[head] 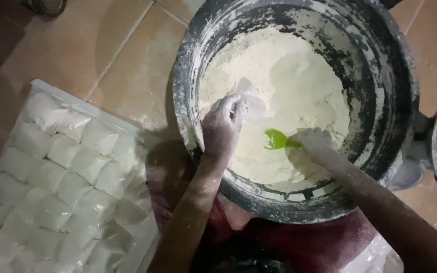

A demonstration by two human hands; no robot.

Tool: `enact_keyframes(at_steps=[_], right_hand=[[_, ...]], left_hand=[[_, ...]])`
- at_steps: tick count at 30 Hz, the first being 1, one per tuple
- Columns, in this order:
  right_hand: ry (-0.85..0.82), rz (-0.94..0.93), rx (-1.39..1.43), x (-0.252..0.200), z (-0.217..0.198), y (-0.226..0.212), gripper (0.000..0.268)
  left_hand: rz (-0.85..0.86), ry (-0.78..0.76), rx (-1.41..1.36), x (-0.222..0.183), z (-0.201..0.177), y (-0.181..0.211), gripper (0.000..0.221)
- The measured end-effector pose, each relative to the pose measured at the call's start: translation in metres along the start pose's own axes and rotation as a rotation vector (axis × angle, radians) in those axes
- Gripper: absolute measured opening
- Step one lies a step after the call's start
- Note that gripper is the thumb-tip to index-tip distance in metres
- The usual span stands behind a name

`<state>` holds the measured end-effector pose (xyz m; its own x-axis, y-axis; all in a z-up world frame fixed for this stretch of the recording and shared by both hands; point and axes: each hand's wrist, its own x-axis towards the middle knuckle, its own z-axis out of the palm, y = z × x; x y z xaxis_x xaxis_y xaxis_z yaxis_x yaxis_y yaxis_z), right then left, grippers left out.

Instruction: Scooping white powder from a large tub into small plastic bags and arranging the filled bags on a tray.

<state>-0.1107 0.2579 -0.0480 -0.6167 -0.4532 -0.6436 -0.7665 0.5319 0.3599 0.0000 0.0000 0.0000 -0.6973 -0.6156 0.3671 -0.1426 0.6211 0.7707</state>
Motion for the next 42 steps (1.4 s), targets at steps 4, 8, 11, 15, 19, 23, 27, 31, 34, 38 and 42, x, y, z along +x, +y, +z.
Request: enact_keyframes(at_steps=[4,8,11,15,19,23,27,31,34,38,42], right_hand=[[-0.129,0.048,0.191,-0.018,-0.019,0.029,0.027],[0.314,0.116,0.331,0.003,-0.004,0.087,0.028],[0.132,0.312,0.404,0.03,-0.038,0.089,0.036],[-0.041,0.251,0.711,0.024,-0.112,0.024,0.04],[0.293,0.065,0.742,0.101,-0.024,-0.009,0.034],[0.291,0.066,0.653,0.034,-0.056,0.024,0.037],[0.313,0.282,0.585,-0.058,-0.071,0.064,0.035],[0.39,0.314,0.57,-0.134,-0.074,0.078,0.033],[0.657,0.256,0.506,-0.168,-0.077,0.072,0.037],[0.594,0.195,0.393,-0.185,-0.106,0.057,0.032],[0.444,0.167,0.331,-0.184,-0.13,0.044,0.027]], left_hand=[[-0.057,-0.002,-0.039,0.001,-0.001,0.001,0.017],[-0.094,-0.083,-0.094,0.004,-0.012,0.011,0.02],[-0.055,-0.099,-0.129,0.007,-0.014,0.015,0.021],[0.046,-0.077,-0.065,0.007,-0.016,0.015,0.024],[-0.084,-0.177,-0.092,0.009,-0.014,0.011,0.025],[-0.199,-0.296,-0.11,0.011,-0.014,0.011,0.027],[-0.233,-0.39,-0.042,0.008,-0.004,0.01,0.027],[-0.115,-0.488,0.017,0.002,0.017,0.013,0.024],[-0.173,-0.648,-0.014,-0.005,0.019,0.036,0.025],[-0.106,-0.658,-0.14,-0.016,0.028,0.056,0.02],[-0.192,-0.701,-0.081,-0.021,0.037,0.057,0.023]])
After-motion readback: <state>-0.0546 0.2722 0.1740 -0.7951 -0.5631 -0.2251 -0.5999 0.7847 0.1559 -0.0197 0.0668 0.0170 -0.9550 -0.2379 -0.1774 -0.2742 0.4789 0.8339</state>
